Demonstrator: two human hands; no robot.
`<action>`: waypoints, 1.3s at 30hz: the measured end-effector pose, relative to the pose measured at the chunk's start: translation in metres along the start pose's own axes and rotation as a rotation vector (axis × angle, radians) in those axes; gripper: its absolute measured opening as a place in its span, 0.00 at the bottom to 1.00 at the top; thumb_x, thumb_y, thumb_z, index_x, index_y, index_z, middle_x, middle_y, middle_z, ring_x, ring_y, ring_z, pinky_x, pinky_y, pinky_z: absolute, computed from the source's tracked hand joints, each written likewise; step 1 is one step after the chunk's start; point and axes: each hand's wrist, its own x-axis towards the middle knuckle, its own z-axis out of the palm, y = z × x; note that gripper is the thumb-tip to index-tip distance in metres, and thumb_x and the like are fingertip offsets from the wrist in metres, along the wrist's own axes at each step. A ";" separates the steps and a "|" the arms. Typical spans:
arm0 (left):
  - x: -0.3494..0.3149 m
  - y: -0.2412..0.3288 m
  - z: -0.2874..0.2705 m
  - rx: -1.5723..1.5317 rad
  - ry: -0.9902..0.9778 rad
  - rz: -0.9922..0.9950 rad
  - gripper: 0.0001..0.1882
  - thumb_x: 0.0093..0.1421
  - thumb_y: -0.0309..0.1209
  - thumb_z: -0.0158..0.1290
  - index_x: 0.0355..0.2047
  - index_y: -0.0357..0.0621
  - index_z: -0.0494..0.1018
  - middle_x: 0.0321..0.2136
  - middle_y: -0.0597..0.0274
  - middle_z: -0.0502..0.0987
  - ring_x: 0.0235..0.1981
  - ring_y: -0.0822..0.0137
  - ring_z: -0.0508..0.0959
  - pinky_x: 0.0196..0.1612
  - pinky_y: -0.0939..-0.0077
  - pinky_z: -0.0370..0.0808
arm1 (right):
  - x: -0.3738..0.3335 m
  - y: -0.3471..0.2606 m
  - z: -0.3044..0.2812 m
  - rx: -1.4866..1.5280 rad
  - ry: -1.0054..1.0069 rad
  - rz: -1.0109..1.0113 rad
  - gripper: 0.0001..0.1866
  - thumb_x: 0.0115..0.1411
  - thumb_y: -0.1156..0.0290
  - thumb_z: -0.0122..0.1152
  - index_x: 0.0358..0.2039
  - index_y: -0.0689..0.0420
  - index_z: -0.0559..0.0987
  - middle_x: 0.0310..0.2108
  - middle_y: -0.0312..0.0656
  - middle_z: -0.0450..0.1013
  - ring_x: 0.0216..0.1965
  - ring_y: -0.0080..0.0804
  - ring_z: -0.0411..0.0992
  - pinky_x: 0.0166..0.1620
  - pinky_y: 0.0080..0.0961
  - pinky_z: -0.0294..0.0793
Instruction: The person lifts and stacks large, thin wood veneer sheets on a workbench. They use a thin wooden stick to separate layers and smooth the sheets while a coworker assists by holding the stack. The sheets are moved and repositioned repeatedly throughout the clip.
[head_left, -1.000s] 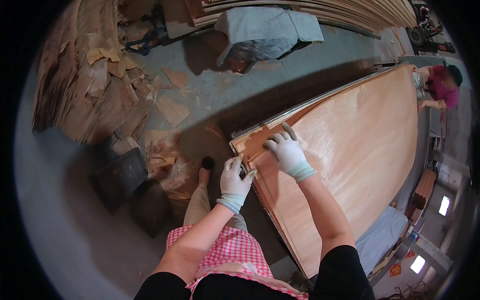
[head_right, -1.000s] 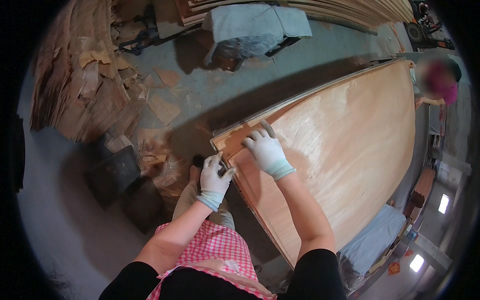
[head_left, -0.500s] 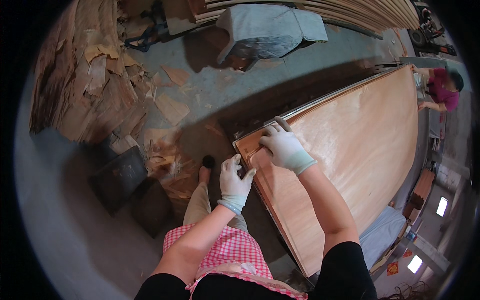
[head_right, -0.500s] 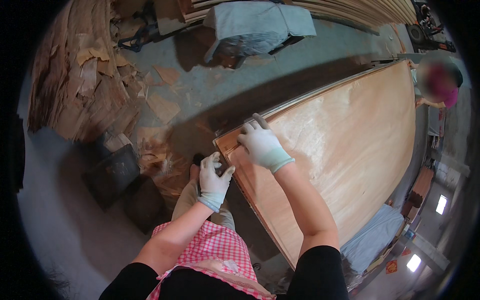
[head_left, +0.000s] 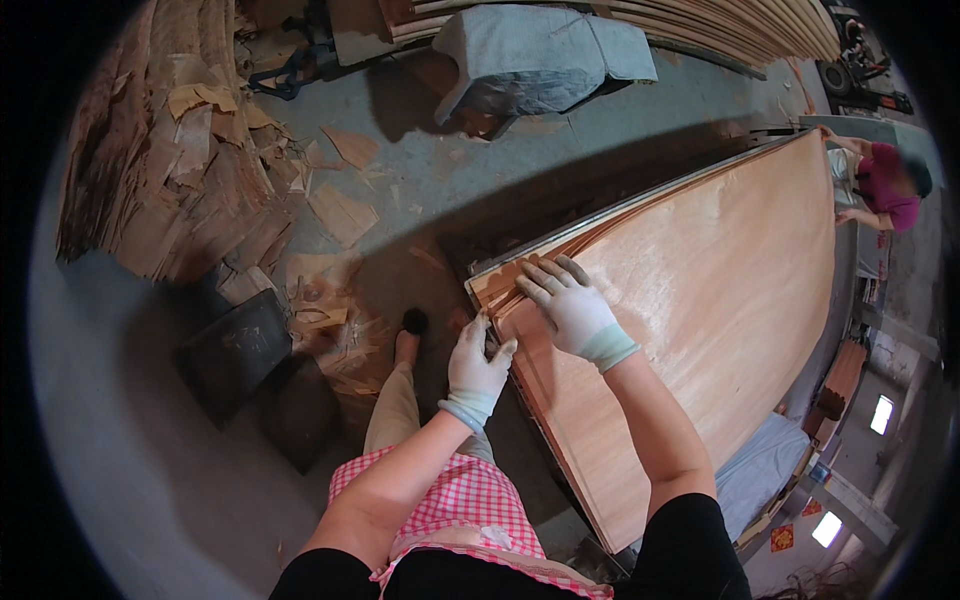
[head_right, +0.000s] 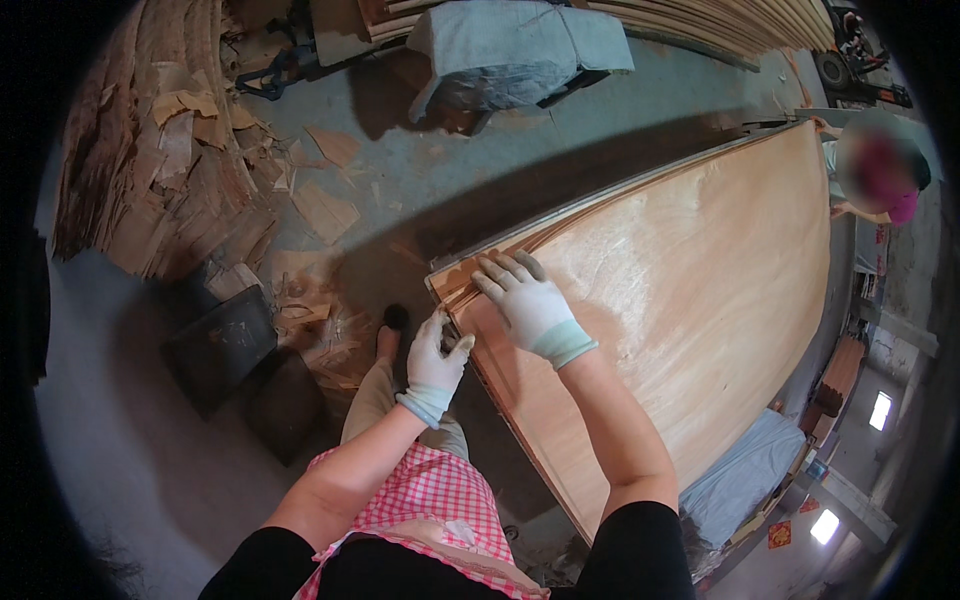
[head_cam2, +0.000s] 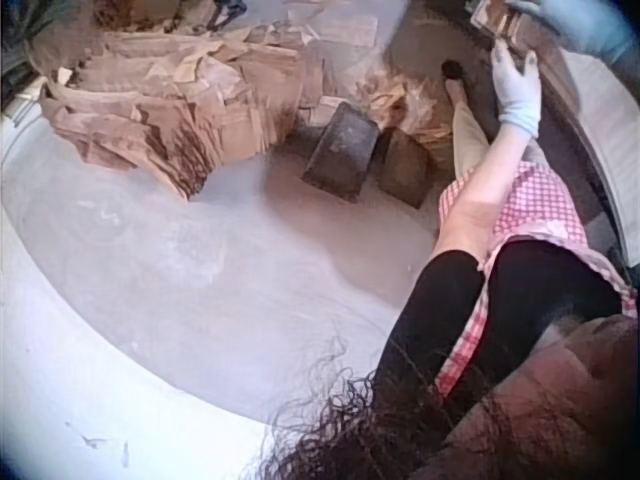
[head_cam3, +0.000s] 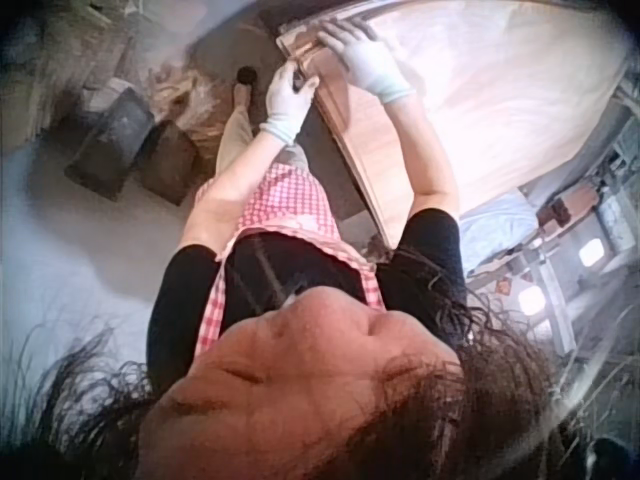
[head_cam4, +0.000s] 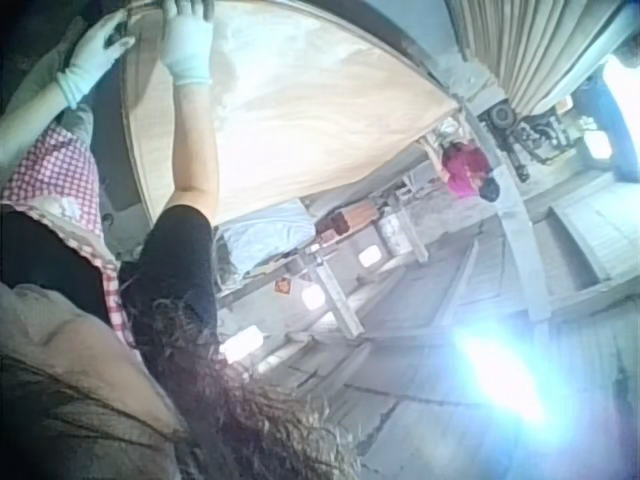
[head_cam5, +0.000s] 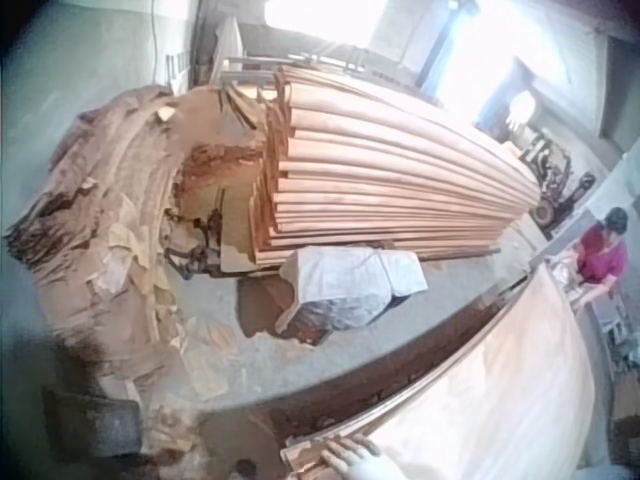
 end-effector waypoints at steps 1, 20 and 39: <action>0.002 -0.001 0.001 -0.025 -0.008 -0.031 0.29 0.55 0.34 0.67 0.55 0.34 0.72 0.45 0.49 0.78 0.36 0.57 0.78 0.44 0.68 0.77 | 0.000 -0.001 -0.001 -0.008 -0.006 -0.001 0.29 0.60 0.71 0.55 0.64 0.53 0.71 0.65 0.45 0.68 0.68 0.44 0.62 0.73 0.46 0.53; 0.020 -0.001 0.004 0.190 -0.133 -0.081 0.17 0.59 0.43 0.62 0.29 0.39 0.78 0.27 0.45 0.78 0.31 0.43 0.79 0.35 0.55 0.74 | 0.014 0.004 0.001 0.079 0.021 0.020 0.10 0.60 0.63 0.60 0.37 0.52 0.82 0.39 0.41 0.77 0.51 0.42 0.74 0.71 0.43 0.57; 0.031 -0.005 0.023 0.023 -0.018 -0.362 0.18 0.64 0.41 0.59 0.28 0.35 0.80 0.22 0.47 0.79 0.21 0.57 0.76 0.32 0.63 0.74 | 0.076 0.017 0.019 0.234 -0.344 0.303 0.23 0.56 0.45 0.66 0.42 0.50 0.86 0.45 0.44 0.80 0.53 0.47 0.73 0.62 0.44 0.64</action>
